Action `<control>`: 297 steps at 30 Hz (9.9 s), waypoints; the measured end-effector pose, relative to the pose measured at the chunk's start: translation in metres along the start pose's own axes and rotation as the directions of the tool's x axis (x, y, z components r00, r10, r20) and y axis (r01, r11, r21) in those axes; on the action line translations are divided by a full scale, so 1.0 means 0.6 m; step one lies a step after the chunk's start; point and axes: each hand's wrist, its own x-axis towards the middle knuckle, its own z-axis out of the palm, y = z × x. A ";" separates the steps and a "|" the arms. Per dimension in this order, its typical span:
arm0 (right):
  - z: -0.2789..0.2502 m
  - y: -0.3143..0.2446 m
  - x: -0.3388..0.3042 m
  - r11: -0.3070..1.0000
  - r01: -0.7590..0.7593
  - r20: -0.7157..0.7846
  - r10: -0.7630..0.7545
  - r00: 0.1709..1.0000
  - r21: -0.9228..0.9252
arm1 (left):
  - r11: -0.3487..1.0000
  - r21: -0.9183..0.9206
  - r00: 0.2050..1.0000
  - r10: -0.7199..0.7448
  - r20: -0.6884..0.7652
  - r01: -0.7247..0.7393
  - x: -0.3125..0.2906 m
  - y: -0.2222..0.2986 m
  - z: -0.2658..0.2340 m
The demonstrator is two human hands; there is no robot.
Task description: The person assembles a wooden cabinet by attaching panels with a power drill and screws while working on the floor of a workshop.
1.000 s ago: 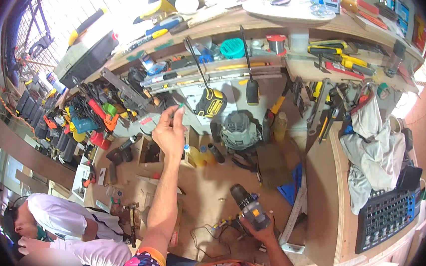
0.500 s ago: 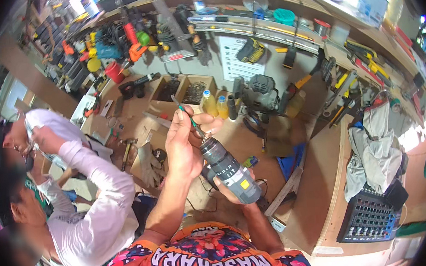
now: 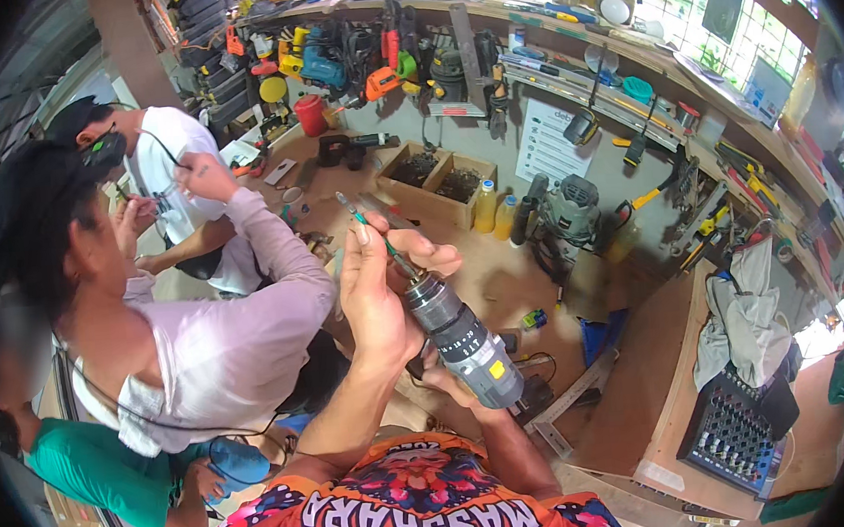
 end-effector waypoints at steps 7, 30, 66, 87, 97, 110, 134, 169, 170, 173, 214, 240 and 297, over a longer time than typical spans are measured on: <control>0.078 0.015 -0.113 0.680 -0.001 -0.259 -0.277 0.926 -0.733 | 0.991 0.086 0.994 -0.093 -0.060 0.098 -0.097 0.073 0.010; 0.072 -0.227 -0.410 0.771 -0.065 -0.432 -0.283 0.856 -0.634 | 0.957 0.051 0.908 -0.288 0.304 0.287 -0.415 0.074 0.145; -0.167 -0.556 -1.196 0.968 -0.090 -0.969 -0.226 0.102 -0.235 | 0.349 0.160 0.016 -0.450 0.893 0.923 -1.184 -0.178 0.551; 0.071 -0.608 -1.264 0.564 -0.799 -0.589 -0.725 -0.358 -0.208 | 0.039 0.787 -0.719 -0.379 0.582 0.616 -1.446 -0.167 0.513; 0.283 -0.596 -1.430 0.521 -0.821 -0.318 -0.756 -0.571 0.236 | -0.069 0.997 -0.998 -0.065 0.019 0.024 -1.704 -0.037 0.392; 0.613 -0.828 -1.834 0.557 -0.713 -0.042 -0.775 -0.630 0.425 | 0.052 0.946 -0.948 -0.028 -0.318 -0.319 -2.233 0.276 0.345; 1.007 -1.155 -2.510 0.840 -0.512 0.489 -0.529 -0.693 0.183 | -0.170 0.021 0.166 0.926 -0.339 0.985 -3.226 0.850 0.340; 1.838 -1.818 -3.861 0.768 0.142 -0.340 -0.104 -0.935 -0.624 | 0.263 -0.607 0.012 0.912 0.410 0.750 -4.605 1.426 0.334; 1.842 -1.842 -3.912 0.754 0.190 -0.344 -0.051 -0.938 -0.629 | 0.297 -0.563 -0.012 0.891 0.454 0.771 -4.655 1.423 0.321; 1.816 -1.938 -4.055 0.695 0.370 -0.466 0.056 -0.883 -0.617 | 0.418 -0.501 -0.095 0.830 0.549 0.758 -4.768 1.391 0.344; 0.830 -1.599 -4.801 0.414 -0.881 -0.919 0.208 0.335 -0.228 | 0.046 0.583 0.456 -0.575 0.679 -0.811 -4.899 0.453 -0.050; 0.819 -1.626 -4.760 0.377 -0.913 -0.894 0.339 0.294 -0.157 | 0.088 0.668 0.519 -0.556 0.649 -0.739 -4.894 0.445 -0.063; 0.837 -1.623 -4.745 0.210 -0.929 -0.889 0.288 0.356 -0.304 | 0.209 0.736 0.559 -0.529 0.638 -0.643 -4.891 0.454 -0.052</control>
